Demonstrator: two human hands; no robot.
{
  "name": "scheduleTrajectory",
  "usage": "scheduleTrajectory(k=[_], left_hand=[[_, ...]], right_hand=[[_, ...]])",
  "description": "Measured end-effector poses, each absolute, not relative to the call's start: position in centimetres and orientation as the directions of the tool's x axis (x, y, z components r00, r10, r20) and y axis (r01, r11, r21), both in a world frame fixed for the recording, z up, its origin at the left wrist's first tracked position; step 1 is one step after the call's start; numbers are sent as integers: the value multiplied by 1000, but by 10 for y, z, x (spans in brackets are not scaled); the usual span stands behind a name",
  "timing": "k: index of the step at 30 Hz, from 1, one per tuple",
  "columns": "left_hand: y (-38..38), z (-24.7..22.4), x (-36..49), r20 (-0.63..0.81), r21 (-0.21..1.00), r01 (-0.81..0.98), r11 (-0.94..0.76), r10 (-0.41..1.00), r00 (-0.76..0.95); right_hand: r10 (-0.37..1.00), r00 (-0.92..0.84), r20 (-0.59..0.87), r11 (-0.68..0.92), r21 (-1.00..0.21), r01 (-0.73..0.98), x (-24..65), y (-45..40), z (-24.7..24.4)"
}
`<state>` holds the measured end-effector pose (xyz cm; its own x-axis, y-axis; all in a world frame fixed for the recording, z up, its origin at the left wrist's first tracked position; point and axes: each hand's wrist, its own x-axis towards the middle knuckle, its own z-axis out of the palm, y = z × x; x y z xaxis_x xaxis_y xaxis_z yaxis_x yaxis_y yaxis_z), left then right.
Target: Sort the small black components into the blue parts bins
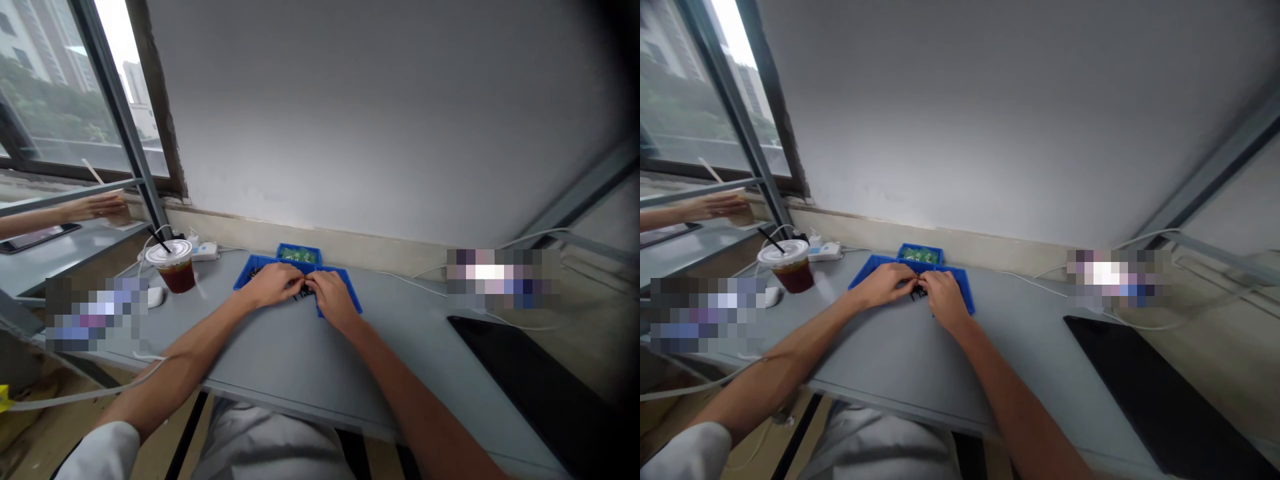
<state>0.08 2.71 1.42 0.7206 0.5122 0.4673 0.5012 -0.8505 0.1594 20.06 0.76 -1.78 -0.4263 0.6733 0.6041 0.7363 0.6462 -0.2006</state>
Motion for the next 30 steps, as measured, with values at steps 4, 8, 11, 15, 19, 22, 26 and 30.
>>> scheduleTrajectory(k=[4, 8, 11, 15, 19, 22, 26, 30], left_hand=[[34, 22, -11, 504, 110, 601, -791, 566, 653], [45, 30, -34, 573, 23, 747, -664, 621, 534], [53, 32, -50, 599, 3, 814, -581, 652, 464], [58, 30, -55, 657, 51, 899, -435, 692, 298], [52, 31, -45, 649, 62, 878, -474, 688, 325], [41, 30, -32, 541, 9, 778, -629, 657, 525], [27, 19, -15, 385, -25, 808, -589, 740, 552], [19, 12, -5, 244, -116, 822, -558, 786, 568]], right_hand=[[678, -413, 608, 623, -178, 762, 199, 6, -17], [687, -420, 593, 611, -158, 776, 196, 3, -14], [696, -416, 585, 607, -169, 777, 196, 2, -14], [699, -408, 587, 603, -179, 777, 195, 2, -14], [703, -408, 583, 601, -180, 779, 195, 2, -14], [698, -408, 588, 601, -172, 781, 195, 2, -14], [696, -415, 585, 605, -168, 778, 195, 3, -15], [698, -423, 578, 608, -167, 776, 195, 3, -14]])
